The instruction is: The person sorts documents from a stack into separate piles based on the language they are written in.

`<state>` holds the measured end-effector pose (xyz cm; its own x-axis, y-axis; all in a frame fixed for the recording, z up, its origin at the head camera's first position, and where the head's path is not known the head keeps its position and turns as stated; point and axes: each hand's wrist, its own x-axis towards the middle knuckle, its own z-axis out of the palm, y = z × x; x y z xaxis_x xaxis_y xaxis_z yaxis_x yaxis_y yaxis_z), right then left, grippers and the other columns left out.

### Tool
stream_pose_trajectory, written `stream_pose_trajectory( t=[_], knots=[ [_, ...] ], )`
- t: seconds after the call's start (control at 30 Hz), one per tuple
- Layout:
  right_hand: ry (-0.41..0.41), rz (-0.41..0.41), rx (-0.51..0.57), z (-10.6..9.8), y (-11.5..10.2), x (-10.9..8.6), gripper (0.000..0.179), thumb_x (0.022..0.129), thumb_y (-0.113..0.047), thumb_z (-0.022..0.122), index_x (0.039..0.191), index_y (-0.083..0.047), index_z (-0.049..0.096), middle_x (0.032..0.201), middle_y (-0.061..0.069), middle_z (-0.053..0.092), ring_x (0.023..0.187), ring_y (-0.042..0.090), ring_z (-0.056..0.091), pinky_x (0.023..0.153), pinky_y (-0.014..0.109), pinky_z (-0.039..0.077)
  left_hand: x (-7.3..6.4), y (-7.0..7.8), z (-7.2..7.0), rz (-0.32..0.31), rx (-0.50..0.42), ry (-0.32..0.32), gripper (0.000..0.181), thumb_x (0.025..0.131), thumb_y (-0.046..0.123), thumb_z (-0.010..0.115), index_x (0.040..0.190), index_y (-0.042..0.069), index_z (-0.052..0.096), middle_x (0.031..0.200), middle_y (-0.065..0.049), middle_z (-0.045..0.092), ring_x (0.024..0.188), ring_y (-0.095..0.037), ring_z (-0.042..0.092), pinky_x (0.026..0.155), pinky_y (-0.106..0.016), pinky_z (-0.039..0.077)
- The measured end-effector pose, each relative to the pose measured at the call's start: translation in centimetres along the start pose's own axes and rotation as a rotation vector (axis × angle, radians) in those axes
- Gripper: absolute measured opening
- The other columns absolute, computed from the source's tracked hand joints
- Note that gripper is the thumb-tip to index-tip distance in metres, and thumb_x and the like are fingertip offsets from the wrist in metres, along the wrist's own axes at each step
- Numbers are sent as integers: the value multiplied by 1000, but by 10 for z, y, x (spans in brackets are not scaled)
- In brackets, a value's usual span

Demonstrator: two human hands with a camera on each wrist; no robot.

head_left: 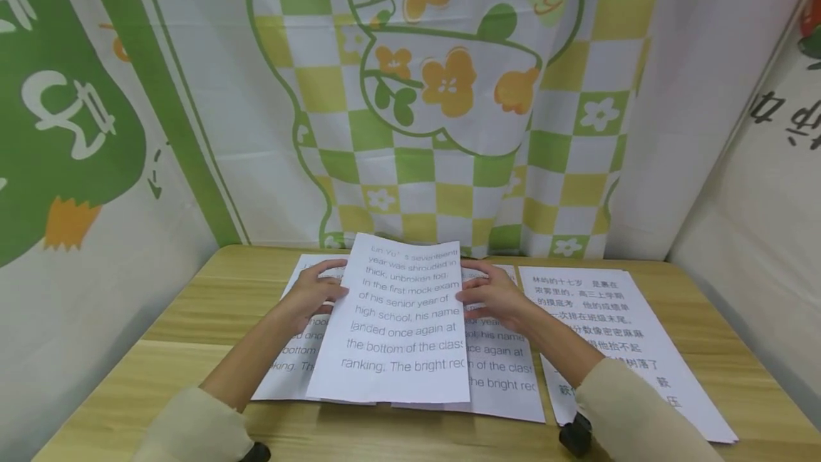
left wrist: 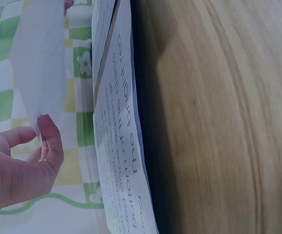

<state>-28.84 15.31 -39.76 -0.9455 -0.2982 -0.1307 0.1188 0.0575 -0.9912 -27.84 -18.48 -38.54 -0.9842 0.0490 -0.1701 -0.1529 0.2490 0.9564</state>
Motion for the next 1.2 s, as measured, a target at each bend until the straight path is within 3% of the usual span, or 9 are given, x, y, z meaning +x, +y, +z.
stream_pose_trajectory(
  t=[0.17,0.53,0.8,0.97,1.2],
  knots=[
    [-13,15,15,22,3,12,77,90,11,67,159,-6,37,105,14,59,85,22,68,72,34,66,0,-7,-13,-4,-10,4,64,98,-2,59,158,7,39,112,-12,63,90,-18,66,73,-29,57],
    [-20,69,60,67,10,30,82,88,16,66,160,-5,35,109,19,60,84,25,70,70,38,66,-6,-17,-43,-62,36,74,60,102,4,54,159,6,37,132,-22,57,99,-22,64,75,-30,55],
    [-54,74,40,83,10,36,83,87,16,66,160,-4,32,111,21,61,87,25,71,72,39,66,-11,-25,-59,-35,25,84,60,101,1,52,159,1,35,125,-19,59,90,-15,64,73,-29,58],
    [-71,95,48,89,11,39,83,86,18,66,159,3,30,111,24,63,84,27,73,73,39,66,-12,-30,-66,-62,16,125,59,101,0,52,158,2,36,131,-23,56,89,-17,65,71,-31,59],
    [-78,112,70,95,12,39,80,86,16,69,156,10,30,122,27,57,89,30,73,83,43,65,-9,-38,-76,-97,1,189,60,99,1,54,156,-3,36,117,-23,64,78,-16,68,66,-30,62]
  ],
)
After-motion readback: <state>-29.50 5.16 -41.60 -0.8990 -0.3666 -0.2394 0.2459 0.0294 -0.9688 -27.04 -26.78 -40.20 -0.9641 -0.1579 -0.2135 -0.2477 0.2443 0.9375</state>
